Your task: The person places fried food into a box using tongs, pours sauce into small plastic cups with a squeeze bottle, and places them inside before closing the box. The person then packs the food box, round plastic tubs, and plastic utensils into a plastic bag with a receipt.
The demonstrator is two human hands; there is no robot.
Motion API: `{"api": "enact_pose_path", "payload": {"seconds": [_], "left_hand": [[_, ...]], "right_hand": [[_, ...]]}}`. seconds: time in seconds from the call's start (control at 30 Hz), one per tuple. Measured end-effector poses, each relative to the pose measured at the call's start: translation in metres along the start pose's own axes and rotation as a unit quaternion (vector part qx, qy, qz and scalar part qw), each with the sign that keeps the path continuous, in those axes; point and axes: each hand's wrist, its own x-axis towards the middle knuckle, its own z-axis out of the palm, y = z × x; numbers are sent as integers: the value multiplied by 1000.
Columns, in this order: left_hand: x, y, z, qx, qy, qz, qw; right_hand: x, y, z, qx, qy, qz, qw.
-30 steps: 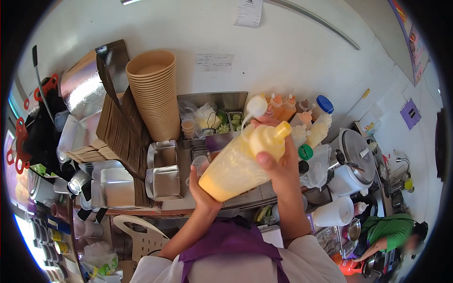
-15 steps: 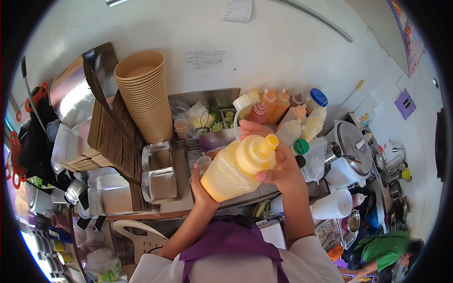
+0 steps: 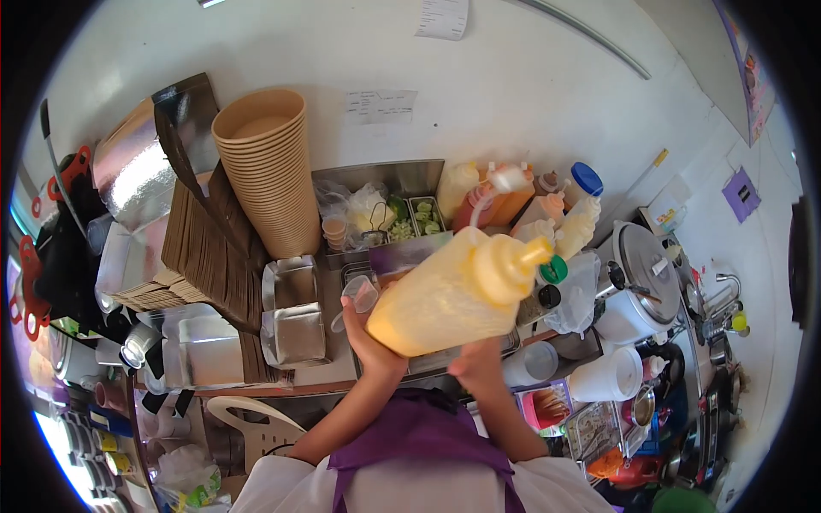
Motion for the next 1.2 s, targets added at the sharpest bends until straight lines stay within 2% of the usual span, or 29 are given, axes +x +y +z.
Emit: {"api": "enact_pose_path", "payload": {"seconds": [0.07,0.17,0.27,0.3,0.37,0.4,0.5,0.57,0.67,0.77,1.07,1.2], "left_hand": [[1,-5,-3,37,-56,56,996],[13,-12,-21,82,-165,87,979],[9,-6,1,191,-94,189,959],[10,4,1,218,-87,191,953],[3,33,13,310,-136,143,930],[-1,47,18,355,-159,117,914],[-12,70,27,384,-209,54,898],[-19,78,34,404,-237,41,882],[-29,82,45,411,-266,37,871],[-34,81,53,409,-275,30,869],[-27,78,58,438,-276,32,855],[-25,77,54,426,-284,28,859]], "right_hand": [[-17,24,-11,-140,-27,53,988],[1,15,-12,7,38,165,986],[14,8,-26,-28,55,83,995],[18,3,-31,-82,57,45,994],[24,-5,-40,-186,61,-28,980],[30,0,-49,-217,73,-99,968],[51,11,-72,-338,77,-271,898],[64,-8,-74,-457,39,-338,822],[72,-18,-86,-563,29,-370,738],[77,-24,-96,-603,8,-410,684],[80,-43,-106,-655,-32,-448,608],[80,-50,-107,-661,-35,-450,600]]}}
